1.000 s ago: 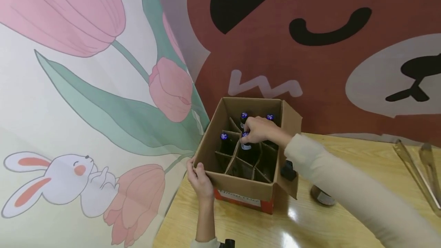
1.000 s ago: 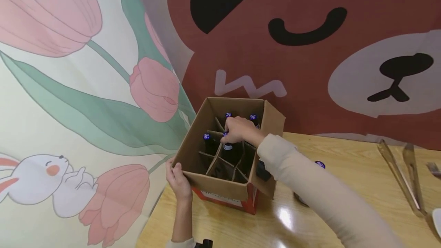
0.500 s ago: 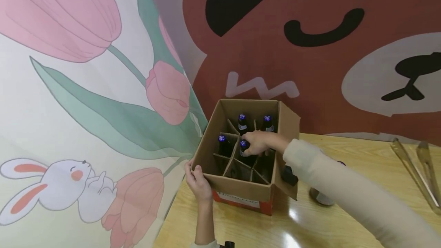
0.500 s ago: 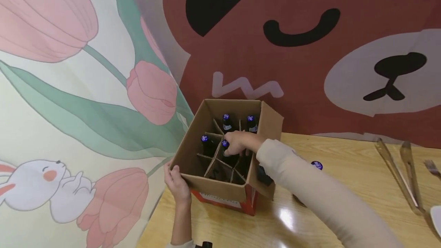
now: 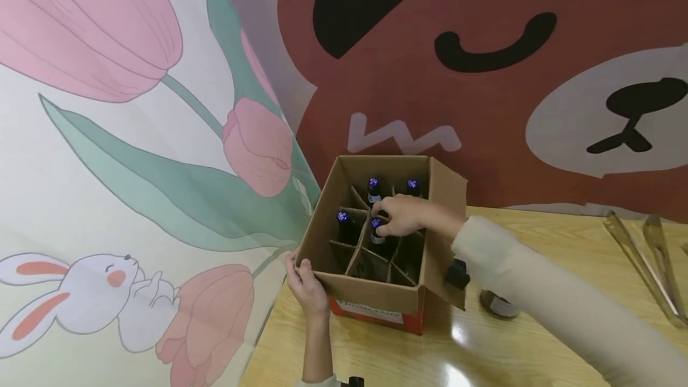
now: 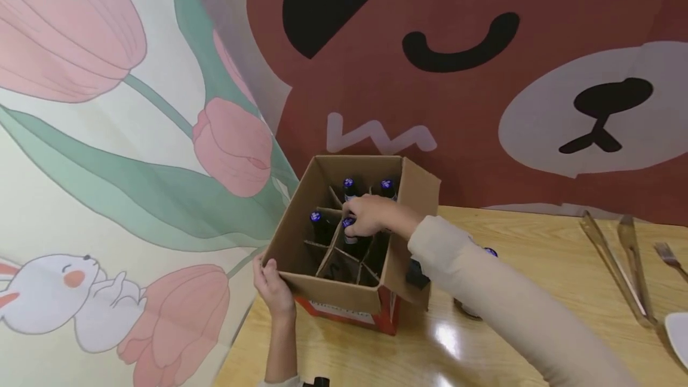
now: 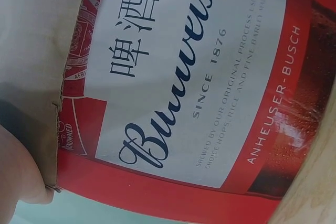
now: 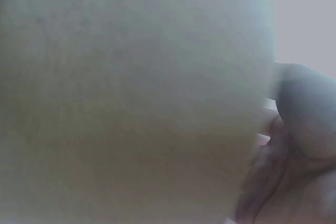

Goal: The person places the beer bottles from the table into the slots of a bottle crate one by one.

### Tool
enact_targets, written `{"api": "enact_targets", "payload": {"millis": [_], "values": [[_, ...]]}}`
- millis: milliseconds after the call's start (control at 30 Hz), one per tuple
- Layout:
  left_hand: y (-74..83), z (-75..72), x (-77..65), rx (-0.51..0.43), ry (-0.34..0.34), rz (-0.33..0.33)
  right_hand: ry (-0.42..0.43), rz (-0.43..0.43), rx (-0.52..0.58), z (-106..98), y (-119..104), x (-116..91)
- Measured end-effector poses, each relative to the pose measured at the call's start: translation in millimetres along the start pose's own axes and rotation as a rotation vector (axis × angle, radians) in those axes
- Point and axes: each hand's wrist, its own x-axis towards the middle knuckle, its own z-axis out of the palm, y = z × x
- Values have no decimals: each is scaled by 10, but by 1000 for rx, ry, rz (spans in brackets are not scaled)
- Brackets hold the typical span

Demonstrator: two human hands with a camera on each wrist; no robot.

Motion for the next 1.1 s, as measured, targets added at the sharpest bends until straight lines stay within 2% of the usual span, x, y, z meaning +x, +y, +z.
{"api": "enact_targets", "payload": {"millis": [267,400,567,767,933,1100], "values": [[1,-87,-4,3,39,16,40,-172,-37,-101,-137,-484],[-8,-101,29,-9,17,9,49,-205,40,-208,-26,-784],[-4,-94,80,-14,9,17,54,-171,129,-322,255,-1137],[-24,-119,92,-18,25,21,147,-49,85,-179,787,-1438],[-30,-132,97,-40,47,31,173,68,7,-7,1059,-1554],[-28,-95,102,-55,23,37,153,86,37,185,1207,-1602]]}}
